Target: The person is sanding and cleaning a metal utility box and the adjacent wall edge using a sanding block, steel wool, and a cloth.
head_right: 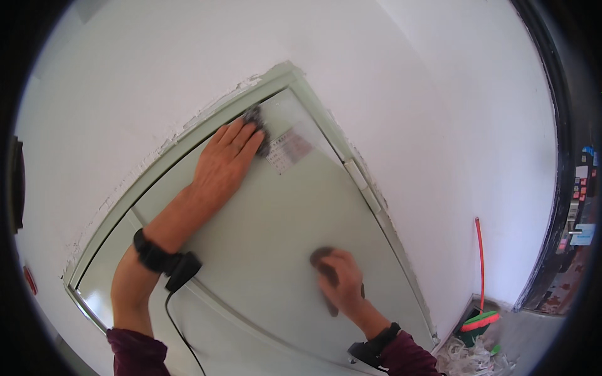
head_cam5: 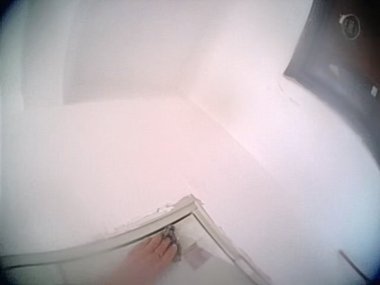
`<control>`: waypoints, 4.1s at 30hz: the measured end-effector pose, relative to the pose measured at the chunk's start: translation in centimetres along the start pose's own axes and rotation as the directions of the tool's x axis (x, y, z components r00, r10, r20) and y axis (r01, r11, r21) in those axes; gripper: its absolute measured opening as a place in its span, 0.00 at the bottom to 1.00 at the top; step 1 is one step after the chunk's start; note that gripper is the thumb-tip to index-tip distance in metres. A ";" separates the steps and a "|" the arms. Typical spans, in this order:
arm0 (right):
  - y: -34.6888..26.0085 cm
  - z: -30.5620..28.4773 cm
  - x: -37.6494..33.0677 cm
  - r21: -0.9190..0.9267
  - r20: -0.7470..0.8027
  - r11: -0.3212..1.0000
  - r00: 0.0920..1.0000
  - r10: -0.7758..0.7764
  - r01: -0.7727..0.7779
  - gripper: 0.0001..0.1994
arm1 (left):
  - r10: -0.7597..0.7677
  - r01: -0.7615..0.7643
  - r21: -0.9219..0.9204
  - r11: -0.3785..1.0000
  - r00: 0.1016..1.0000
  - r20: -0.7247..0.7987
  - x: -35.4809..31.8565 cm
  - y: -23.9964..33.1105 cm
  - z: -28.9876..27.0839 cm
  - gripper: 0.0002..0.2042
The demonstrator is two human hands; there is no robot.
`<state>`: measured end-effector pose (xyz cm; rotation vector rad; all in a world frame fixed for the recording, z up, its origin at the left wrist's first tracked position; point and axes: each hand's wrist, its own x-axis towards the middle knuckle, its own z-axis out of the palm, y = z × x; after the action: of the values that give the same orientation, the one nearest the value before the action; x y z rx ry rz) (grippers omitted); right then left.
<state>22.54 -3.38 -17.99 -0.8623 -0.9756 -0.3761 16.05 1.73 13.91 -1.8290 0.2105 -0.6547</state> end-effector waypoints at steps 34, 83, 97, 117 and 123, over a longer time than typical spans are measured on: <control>-0.7 -1.2 -2.4 -0.021 0.070 0.999 0.996 0.046 -0.045 0.14 | 0.074 -0.068 0.084 0.994 0.995 -0.068 3.2 -0.8 3.3 0.10; -1.5 -2.6 -6.3 0.026 0.223 0.958 0.936 0.273 -0.285 0.16 | -0.040 0.039 0.040 0.998 0.999 0.025 6.3 1.3 4.2 0.14; -0.6 -2.6 -6.6 -0.004 0.223 0.957 0.932 0.284 -0.291 0.15 | -0.094 0.096 0.125 0.988 0.995 -0.021 4.9 1.4 3.2 0.13; -1.0 -4.0 -7.8 -0.069 0.186 0.949 0.930 0.316 -0.309 0.14 | -0.074 0.064 -0.080 0.995 0.989 -0.130 6.8 1.4 6.2 0.13; -1.0 -3.2 -8.4 -0.037 0.228 0.939 0.912 0.341 -0.342 0.14 | 0.046 -0.045 -0.102 0.994 0.999 0.008 5.2 2.5 7.7 0.11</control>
<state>19.26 -7.21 -25.44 -1.0699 -1.0142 0.0283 24.87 4.83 11.59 -1.9190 0.2829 -0.6120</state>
